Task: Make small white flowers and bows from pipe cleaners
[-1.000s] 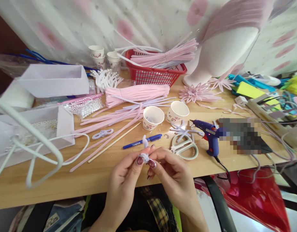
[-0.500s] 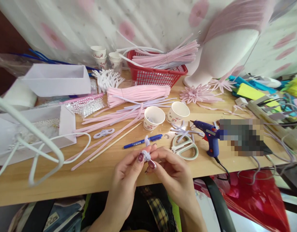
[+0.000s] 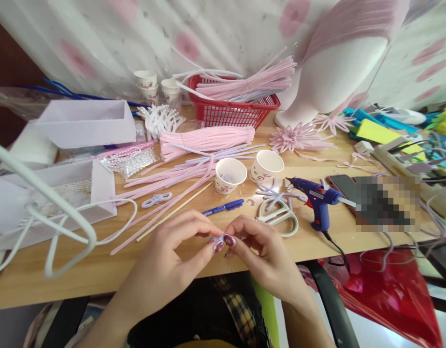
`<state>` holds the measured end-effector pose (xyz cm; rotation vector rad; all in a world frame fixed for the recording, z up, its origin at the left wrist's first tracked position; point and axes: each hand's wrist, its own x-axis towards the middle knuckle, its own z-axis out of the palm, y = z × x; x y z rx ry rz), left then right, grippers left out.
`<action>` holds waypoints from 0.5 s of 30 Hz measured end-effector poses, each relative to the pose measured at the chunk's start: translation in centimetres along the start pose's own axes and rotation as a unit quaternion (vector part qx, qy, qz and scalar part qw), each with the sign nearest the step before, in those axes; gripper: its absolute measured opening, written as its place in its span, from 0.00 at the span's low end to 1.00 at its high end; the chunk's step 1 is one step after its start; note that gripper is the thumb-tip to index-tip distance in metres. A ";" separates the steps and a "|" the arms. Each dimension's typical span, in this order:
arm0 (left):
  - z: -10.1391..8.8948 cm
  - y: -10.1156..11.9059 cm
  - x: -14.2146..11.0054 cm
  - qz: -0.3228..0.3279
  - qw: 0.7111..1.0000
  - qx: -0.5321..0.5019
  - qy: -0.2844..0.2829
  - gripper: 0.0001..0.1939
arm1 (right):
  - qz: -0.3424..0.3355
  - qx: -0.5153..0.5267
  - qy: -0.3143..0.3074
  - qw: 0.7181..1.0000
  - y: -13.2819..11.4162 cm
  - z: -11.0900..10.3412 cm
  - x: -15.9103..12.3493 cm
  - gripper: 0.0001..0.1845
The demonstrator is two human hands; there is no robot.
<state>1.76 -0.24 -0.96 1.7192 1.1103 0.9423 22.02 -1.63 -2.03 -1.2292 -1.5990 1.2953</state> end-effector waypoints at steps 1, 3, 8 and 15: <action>-0.4 0.1 0.2 0.005 0.999 0.031 -0.014 0.05 | 0.007 -0.005 -0.016 1.000 -0.2 -0.2 0.0 0.07; -0.7 0.3 0.4 0.005 0.997 0.066 -0.026 0.04 | 0.011 -0.017 -0.038 0.999 -0.5 -0.5 0.1 0.05; -0.9 0.3 0.6 -0.005 0.997 0.076 -0.030 0.06 | 0.006 -0.062 -0.047 0.997 -1.2 -0.5 0.4 0.06; -0.9 0.5 1.0 0.007 0.998 0.052 -0.029 0.06 | 0.027 -0.025 -0.060 0.998 -1.5 -1.1 0.6 0.07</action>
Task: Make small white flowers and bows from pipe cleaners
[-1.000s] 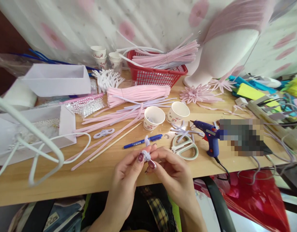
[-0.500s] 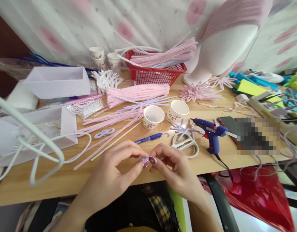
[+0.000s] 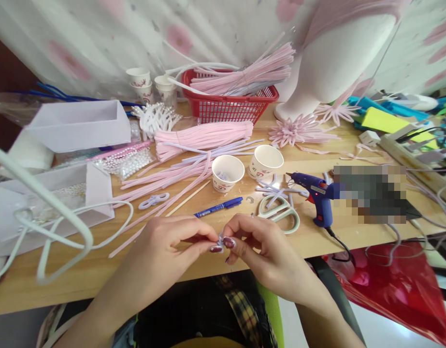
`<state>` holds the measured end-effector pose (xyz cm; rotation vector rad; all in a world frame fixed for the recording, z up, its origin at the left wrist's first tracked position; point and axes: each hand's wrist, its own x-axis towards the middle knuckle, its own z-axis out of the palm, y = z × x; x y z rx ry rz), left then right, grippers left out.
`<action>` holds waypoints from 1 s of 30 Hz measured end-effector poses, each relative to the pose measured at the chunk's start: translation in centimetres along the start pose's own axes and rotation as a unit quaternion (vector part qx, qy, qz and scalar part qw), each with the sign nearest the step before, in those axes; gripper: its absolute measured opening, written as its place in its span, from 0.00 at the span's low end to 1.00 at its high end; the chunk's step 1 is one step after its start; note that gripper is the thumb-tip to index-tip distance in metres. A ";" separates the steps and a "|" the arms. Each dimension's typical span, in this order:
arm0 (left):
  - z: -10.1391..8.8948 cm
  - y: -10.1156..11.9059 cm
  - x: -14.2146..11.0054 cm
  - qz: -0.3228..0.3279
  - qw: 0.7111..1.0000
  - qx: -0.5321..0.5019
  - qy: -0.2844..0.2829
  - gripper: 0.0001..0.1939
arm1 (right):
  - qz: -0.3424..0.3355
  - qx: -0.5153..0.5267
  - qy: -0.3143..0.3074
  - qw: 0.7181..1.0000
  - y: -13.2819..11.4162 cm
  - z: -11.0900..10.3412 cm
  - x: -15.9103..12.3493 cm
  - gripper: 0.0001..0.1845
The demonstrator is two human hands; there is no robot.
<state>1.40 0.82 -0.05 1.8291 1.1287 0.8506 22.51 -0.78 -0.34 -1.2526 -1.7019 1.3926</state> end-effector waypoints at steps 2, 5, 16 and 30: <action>0.1 0.0 0.0 0.018 1.000 -0.007 0.002 0.06 | 0.016 0.052 -0.015 0.998 0.1 -0.2 0.0 0.10; 0.1 0.0 0.0 0.046 0.999 -0.011 0.003 0.07 | 0.043 0.135 -0.038 0.989 0.4 -0.3 0.1 0.18; -0.2 0.6 0.2 0.070 0.991 0.110 -0.039 0.09 | 0.009 0.073 -0.027 0.997 -0.3 -0.2 0.8 0.07; 1.7 0.2 -2.0 -0.082 0.990 -0.103 0.043 0.06 | -0.041 0.079 0.023 0.996 -0.2 0.8 0.2 0.07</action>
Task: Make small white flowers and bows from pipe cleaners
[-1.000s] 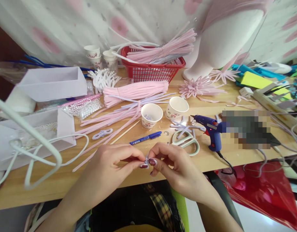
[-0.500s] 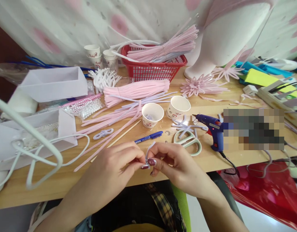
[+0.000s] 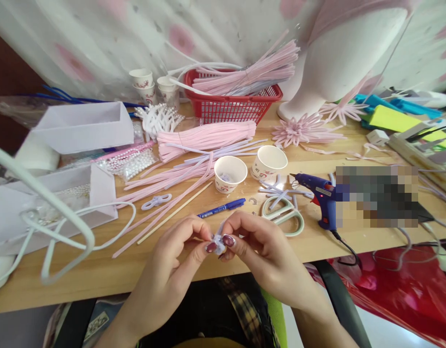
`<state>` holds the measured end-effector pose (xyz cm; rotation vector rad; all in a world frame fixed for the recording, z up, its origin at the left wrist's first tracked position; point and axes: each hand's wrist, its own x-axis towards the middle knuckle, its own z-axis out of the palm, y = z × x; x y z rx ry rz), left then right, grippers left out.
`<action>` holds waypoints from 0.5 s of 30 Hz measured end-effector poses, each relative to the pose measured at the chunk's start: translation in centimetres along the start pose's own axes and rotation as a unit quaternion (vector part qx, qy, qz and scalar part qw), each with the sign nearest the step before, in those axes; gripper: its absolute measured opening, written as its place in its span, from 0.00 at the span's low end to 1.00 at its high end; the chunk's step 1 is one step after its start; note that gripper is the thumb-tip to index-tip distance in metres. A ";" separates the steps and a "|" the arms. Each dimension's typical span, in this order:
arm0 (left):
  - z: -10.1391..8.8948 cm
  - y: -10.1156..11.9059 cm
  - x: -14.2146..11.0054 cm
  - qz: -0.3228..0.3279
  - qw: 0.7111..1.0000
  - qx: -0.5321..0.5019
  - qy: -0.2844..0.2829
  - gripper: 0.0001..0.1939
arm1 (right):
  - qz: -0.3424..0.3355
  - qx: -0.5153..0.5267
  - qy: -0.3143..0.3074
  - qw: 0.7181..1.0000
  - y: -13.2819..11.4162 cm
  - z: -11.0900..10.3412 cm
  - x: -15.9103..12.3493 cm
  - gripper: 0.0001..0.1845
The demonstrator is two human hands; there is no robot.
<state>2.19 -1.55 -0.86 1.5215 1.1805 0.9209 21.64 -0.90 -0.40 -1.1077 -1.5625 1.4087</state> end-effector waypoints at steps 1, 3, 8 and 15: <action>0.1 -0.1 0.0 0.000 1.000 -0.006 0.008 0.06 | -0.014 -0.014 0.004 1.000 0.1 0.1 0.0 0.07; 0.2 -0.3 0.0 0.016 1.000 -0.004 0.026 0.06 | -0.039 -0.031 0.008 0.999 0.2 0.2 -0.1 0.08; 0.7 -0.4 -0.1 0.060 0.995 0.018 0.071 0.04 | -0.075 -0.043 0.032 0.996 0.2 0.1 0.1 0.07; 1.6 0.2 0.0 0.097 0.986 0.055 0.124 0.11 | -0.047 0.045 0.085 0.994 1.3 1.1 -0.5 0.04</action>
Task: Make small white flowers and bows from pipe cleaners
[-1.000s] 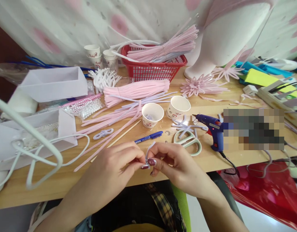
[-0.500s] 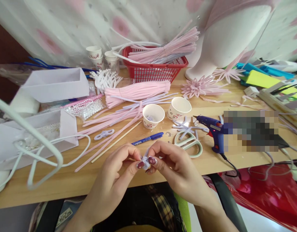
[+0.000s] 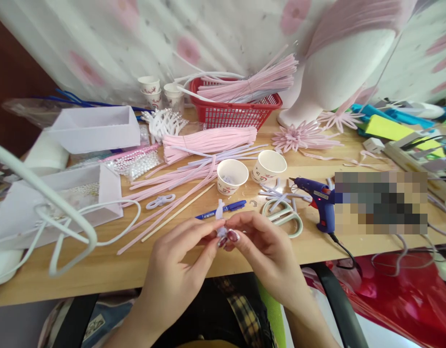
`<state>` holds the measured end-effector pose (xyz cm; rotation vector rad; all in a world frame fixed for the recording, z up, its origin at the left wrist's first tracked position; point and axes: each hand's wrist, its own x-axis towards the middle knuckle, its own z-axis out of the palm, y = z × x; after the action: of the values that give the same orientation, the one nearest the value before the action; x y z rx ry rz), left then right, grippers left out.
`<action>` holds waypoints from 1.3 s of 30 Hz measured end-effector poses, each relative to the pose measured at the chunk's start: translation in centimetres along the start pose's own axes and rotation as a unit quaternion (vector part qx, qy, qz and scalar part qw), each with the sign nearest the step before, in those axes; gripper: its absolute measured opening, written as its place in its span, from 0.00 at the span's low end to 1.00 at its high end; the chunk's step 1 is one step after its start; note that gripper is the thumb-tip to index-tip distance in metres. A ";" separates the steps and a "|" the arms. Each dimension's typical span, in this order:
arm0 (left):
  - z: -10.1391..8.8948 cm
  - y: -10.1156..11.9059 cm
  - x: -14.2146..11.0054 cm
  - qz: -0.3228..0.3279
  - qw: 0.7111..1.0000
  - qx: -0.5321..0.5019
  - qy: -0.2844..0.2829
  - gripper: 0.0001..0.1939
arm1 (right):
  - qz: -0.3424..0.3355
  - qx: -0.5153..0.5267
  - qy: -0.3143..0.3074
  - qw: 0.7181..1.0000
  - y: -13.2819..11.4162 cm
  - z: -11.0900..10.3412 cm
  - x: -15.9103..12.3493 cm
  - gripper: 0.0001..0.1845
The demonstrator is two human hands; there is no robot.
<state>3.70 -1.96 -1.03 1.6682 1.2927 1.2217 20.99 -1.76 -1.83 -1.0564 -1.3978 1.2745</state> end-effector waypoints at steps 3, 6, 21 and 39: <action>0.3 0.2 -0.2 -0.053 0.997 -0.048 0.011 0.10 | -0.036 0.026 0.040 0.998 0.8 0.2 -0.6 0.03; 0.0 0.2 0.0 -0.150 0.975 -0.160 -0.046 0.09 | -0.081 -0.021 0.026 0.996 1.0 -0.1 -0.8 0.07; -1.1 -0.5 3.0 -0.236 0.928 -0.105 -0.267 0.06 | -0.082 -0.219 -0.078 0.969 0.3 -1.4 -0.3 0.05; -1.9 -2.0 3.9 -0.266 0.874 -0.057 -0.403 0.09 | -0.047 -0.185 -0.141 0.972 0.3 -1.8 0.5 0.10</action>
<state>1.53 2.29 -1.24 1.3530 0.9937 0.2006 22.63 -0.86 -2.07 -1.0653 -1.9347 1.1515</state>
